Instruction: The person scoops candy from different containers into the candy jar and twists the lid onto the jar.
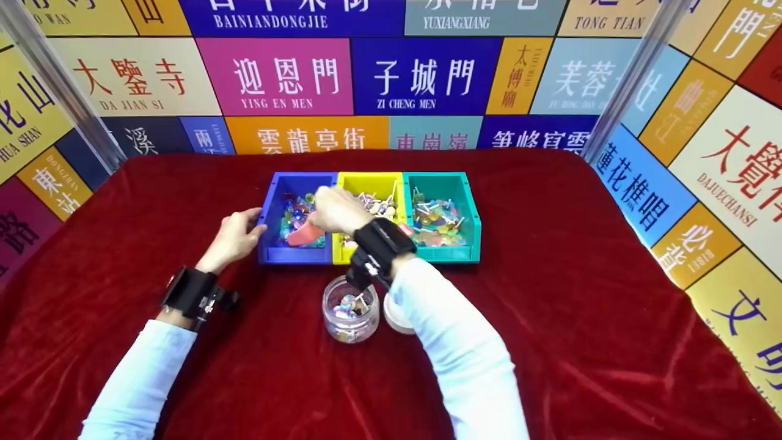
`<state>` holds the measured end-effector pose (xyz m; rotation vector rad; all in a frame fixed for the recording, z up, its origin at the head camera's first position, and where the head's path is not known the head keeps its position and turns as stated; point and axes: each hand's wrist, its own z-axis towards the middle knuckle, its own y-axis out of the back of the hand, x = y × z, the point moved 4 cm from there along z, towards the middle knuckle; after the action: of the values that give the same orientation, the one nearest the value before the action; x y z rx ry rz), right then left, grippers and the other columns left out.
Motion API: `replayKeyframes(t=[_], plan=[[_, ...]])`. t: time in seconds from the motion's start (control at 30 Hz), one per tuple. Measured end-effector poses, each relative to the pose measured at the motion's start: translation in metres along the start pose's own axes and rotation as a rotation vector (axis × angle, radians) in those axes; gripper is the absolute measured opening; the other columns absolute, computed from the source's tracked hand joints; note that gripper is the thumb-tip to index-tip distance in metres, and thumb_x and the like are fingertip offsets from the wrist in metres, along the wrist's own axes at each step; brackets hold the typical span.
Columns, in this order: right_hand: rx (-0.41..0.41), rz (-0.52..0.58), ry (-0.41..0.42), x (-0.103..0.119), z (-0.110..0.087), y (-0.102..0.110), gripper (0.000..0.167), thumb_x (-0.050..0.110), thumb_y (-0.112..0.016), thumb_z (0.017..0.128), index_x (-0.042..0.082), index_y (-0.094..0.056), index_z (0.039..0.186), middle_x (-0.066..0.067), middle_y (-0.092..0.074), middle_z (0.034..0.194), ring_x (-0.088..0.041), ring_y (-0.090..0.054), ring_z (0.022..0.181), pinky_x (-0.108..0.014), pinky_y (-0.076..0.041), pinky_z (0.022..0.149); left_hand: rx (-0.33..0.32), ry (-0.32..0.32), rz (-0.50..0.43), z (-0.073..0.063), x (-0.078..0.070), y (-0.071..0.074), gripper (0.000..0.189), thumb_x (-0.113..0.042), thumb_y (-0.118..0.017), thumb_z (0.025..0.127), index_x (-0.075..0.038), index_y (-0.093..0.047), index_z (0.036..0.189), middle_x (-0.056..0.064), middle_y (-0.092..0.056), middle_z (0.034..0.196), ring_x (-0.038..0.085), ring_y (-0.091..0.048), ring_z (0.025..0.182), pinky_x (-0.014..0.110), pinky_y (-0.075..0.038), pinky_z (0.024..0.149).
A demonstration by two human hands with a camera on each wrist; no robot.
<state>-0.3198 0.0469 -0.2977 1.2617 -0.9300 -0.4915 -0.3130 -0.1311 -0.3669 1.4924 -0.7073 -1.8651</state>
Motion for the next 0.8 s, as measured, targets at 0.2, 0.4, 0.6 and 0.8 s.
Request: replayKeyframes(t=[0.2, 0.4, 0.6, 0.8], plan=[[0.082, -0.129, -0.168, 0.008, 0.015, -0.002, 0.032, 0.028, -0.057, 0.083, 0.009, -0.049, 0.06, -0.002, -0.041, 0.06, -0.019, -0.045, 0.059, -0.024, -0.033, 0.047, -0.017, -0.019, 0.012, 0.0, 0.0, -0.001, 0.038, -0.001, -0.052, 0.085, 0.013, -0.048, 0.119, 0.029, -0.055, 0.111, 0.038, -0.053, 0.104, 0.043, -0.042, 0.09], [0.139, -0.139, -0.352, 0.01, 0.026, -0.004, 0.018, 0.025, -0.056, 0.08, 0.008, -0.053, 0.076, -0.011, -0.056, 0.087, -0.024, -0.053, 0.08, -0.035, -0.047, 0.061, -0.004, -0.011, 0.034, 0.0, 0.0, 0.0, 0.039, -0.003, -0.051, 0.086, 0.012, -0.046, 0.121, 0.029, -0.054, 0.113, 0.038, -0.052, 0.105, 0.043, -0.042, 0.09], [0.15, -0.145, -0.393, 0.013, 0.033, -0.013, 0.024, 0.021, -0.055, 0.08, 0.003, -0.061, 0.094, -0.017, -0.057, 0.11, -0.029, -0.055, 0.096, -0.047, -0.046, 0.081, -0.019, -0.028, 0.035, -0.002, -0.001, 0.001, 0.038, -0.003, -0.052, 0.085, 0.013, -0.048, 0.119, 0.029, -0.055, 0.111, 0.039, -0.053, 0.103, 0.045, -0.043, 0.088], [0.138, -0.149, -0.363, 0.015, 0.037, -0.02, 0.024, 0.019, -0.055, 0.08, 0.001, -0.062, 0.095, -0.018, -0.059, 0.108, -0.029, -0.056, 0.093, -0.041, -0.049, 0.075, -0.012, -0.025, 0.037, -0.002, 0.001, 0.0, 0.038, -0.003, -0.051, 0.085, 0.012, -0.047, 0.12, 0.029, -0.055, 0.11, 0.039, -0.053, 0.102, 0.045, -0.043, 0.088]])
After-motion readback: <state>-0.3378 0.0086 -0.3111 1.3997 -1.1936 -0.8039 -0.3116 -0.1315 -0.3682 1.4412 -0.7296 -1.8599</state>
